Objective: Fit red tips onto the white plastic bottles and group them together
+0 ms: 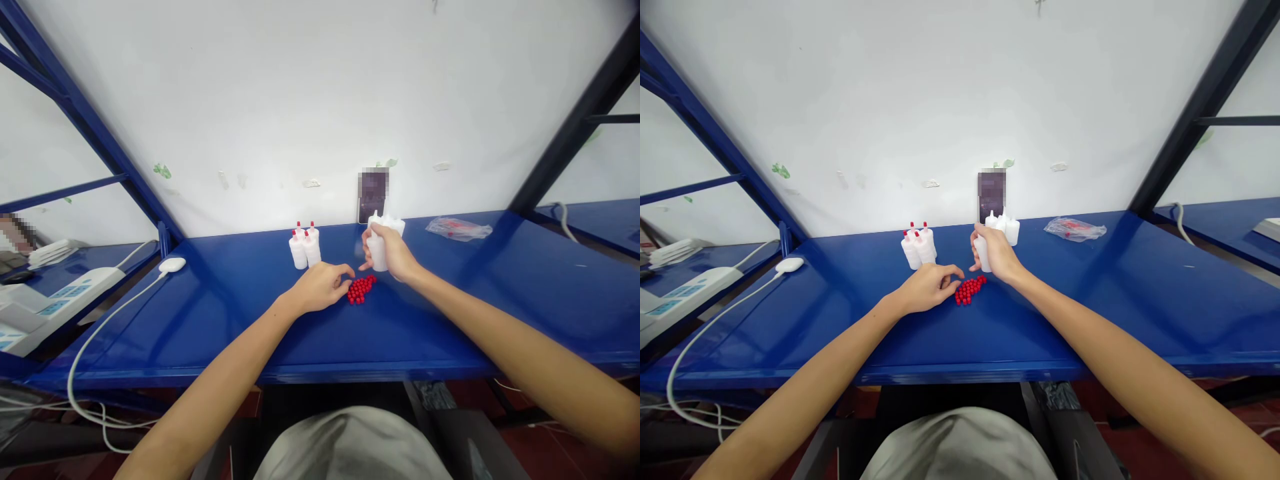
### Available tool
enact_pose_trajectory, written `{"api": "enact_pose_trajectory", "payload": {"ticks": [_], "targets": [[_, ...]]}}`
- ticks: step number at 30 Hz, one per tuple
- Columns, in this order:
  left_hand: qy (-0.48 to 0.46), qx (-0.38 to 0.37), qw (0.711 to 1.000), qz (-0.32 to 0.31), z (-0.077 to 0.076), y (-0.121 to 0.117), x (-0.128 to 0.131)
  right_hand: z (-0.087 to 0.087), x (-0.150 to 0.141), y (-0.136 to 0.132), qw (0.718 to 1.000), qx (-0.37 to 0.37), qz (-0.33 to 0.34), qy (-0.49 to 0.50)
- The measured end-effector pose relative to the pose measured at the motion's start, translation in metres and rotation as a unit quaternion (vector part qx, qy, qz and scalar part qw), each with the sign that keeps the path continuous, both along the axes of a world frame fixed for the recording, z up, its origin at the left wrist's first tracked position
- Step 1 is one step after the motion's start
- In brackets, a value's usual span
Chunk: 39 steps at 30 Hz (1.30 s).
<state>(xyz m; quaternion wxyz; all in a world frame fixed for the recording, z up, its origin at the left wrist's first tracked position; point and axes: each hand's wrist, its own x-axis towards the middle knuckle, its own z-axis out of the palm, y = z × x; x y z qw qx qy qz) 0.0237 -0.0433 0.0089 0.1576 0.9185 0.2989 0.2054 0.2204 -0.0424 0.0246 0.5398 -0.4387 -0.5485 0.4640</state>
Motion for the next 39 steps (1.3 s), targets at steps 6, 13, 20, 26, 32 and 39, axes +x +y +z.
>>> {"api": "enact_pose_trajectory", "payload": {"ticks": [6, 13, 20, 26, 32, 39], "targets": [[0.023, 0.067, 0.996, -0.059, -0.001, 0.005, 0.001, 0.006, -0.002, -0.001, 0.998, -0.044, 0.018, 0.050], [0.022, 0.069, 0.995, -0.067, -0.003, 0.007, 0.001, 0.000, -0.001, -0.001, 0.999, -0.028, 0.026, -0.009], [-0.199, 0.049, 0.977, 0.051, 0.003, 0.000, 0.008, 0.003, 0.000, -0.005, 0.998, 0.014, 0.002, -0.063], [-0.353, -0.043, 0.929, 0.099, 0.009, -0.004, 0.010, 0.002, -0.005, -0.013, 0.931, 0.186, -0.017, -0.314], [-0.346, -0.102, 0.930, 0.070, 0.005, -0.007, 0.010, 0.002, -0.010, -0.022, 0.869, 0.193, -0.006, -0.455], [-0.298, -0.107, 0.948, 0.023, 0.002, -0.006, 0.007, 0.004, -0.007, -0.023, 0.861, 0.200, -0.013, -0.467]]}}
